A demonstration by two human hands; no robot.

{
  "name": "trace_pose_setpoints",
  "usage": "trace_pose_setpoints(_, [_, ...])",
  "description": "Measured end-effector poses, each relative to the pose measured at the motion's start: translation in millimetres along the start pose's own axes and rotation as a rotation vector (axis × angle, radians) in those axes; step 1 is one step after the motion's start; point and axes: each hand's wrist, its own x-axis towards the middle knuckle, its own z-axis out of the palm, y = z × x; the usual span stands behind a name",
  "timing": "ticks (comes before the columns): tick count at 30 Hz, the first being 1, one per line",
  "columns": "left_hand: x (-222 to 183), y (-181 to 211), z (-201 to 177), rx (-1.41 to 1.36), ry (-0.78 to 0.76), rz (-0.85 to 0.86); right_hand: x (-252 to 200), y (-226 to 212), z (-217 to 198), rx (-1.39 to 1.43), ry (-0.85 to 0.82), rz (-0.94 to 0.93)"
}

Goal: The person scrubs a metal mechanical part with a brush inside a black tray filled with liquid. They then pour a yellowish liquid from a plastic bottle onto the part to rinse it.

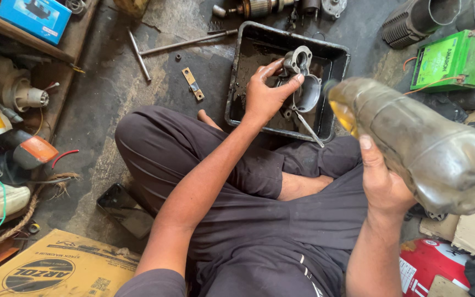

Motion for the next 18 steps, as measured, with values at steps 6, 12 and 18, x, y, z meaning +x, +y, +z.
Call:
trace_pose_setpoints(6, [4, -6, 2, -0.432, -0.095, -0.176, -1, 1, -2, 0.059, 0.064, -0.001])
trace_pose_setpoints(12, [4, 8, -3, -0.538, -0.148, -0.487, -3, 9, -2, 0.069, 0.087, -0.064])
trace_pose_setpoints(18, [3, 6, -4, -0.608, -0.197, -0.556, -9, 13, -12, 0.164, 0.099, -0.028])
